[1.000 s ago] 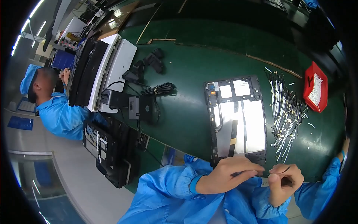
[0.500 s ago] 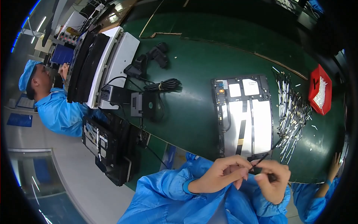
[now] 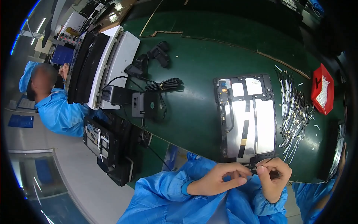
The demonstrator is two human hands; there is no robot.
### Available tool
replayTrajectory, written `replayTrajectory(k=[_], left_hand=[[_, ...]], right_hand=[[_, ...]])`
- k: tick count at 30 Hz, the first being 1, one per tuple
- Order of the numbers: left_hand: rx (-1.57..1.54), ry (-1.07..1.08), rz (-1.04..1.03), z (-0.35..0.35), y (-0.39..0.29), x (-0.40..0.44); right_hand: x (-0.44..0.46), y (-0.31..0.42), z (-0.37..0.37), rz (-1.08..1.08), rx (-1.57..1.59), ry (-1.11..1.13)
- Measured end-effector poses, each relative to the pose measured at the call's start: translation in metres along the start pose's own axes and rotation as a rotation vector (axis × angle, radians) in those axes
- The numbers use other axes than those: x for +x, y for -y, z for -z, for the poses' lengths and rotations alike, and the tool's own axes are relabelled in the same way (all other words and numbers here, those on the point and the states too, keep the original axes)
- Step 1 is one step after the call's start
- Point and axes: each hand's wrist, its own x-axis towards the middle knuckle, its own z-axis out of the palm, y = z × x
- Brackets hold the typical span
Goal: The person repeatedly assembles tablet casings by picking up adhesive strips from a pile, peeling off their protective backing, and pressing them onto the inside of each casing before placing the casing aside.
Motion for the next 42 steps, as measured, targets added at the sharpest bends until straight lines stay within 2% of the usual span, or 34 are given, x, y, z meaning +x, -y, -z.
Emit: replayTrajectory(k=[3, 5, 9, 11, 15, 17, 18, 20, 24, 27, 28, 29, 30, 31, 32, 33, 35, 37, 40, 42], left_hand=[[-0.078, 0.0, 0.056, -0.002, -0.005, -0.001], [-0.233, 0.075, 0.172, -0.001, -0.008, -0.003], [-0.374, 0.003, 0.062, -0.006, -0.006, -0.003], [-0.08, 0.039, 0.139, -0.002, -0.011, 0.0], [-0.001, -0.048, 0.124, -0.006, -0.01, 0.0], [0.104, -0.151, -0.017, -0.007, -0.006, -0.001], [0.103, -0.15, -0.016, -0.006, -0.006, -0.001], [0.41, -0.175, -0.077, -0.003, -0.007, -0.001], [0.533, -0.23, -0.12, -0.002, -0.009, -0.005], [0.714, -0.411, -0.282, 0.006, -0.003, -0.01], [0.706, -0.464, -0.197, 0.01, -0.003, -0.019], [0.68, -0.499, -0.218, 0.018, 0.009, -0.027], [0.635, -0.522, -0.141, 0.022, 0.012, -0.034], [0.457, -0.503, -0.036, 0.023, 0.012, -0.038], [0.28, -0.484, 0.067, 0.024, 0.011, -0.04], [0.25, -0.466, 0.094, 0.023, 0.012, -0.045], [0.021, -0.389, 0.129, 0.023, 0.015, -0.05], [0.036, -0.364, 0.131, 0.02, 0.014, -0.052], [0.07, -0.353, 0.126, 0.015, 0.011, -0.052], [0.034, -0.328, 0.069, 0.015, 0.01, -0.052]], right_hand=[[-0.001, -0.001, -0.002, -0.023, 0.032, -0.001], [-0.002, -0.005, -0.004, 0.014, 0.017, -0.038], [-0.003, -0.001, -0.004, -0.048, 0.072, -0.053], [-0.005, -0.009, -0.003, 0.044, 0.047, 0.008], [-0.004, -0.004, 0.001, -0.03, 0.039, 0.011], [0.0, 0.0, 0.005, -0.141, -0.11, 0.212], [-0.002, -0.003, 0.005, -0.142, -0.11, 0.211], [-0.005, -0.01, 0.001, -0.104, -0.108, 0.242], [-0.004, -0.006, -0.003, -0.066, -0.233, 0.213], [-0.001, -0.01, -0.007, -0.016, -0.258, 0.243], [0.001, -0.013, -0.009, -0.05, -0.266, 0.233], [0.005, -0.018, -0.014, 0.021, -0.264, 0.163], [0.008, -0.024, -0.017, 0.087, -0.267, 0.093], [0.011, -0.031, -0.02, 0.048, -0.288, 0.08], [0.014, -0.039, -0.022, 0.126, -0.272, 0.066], [0.016, -0.043, -0.024, 0.203, -0.254, 0.057], [0.018, -0.046, -0.026, 0.214, -0.287, 0.048], [0.018, -0.052, -0.028, 0.31, -0.32, 0.01], [0.019, -0.047, -0.03, 0.233, -0.298, 0.0], [0.021, -0.048, -0.03, 0.26, -0.32, 0.005]])
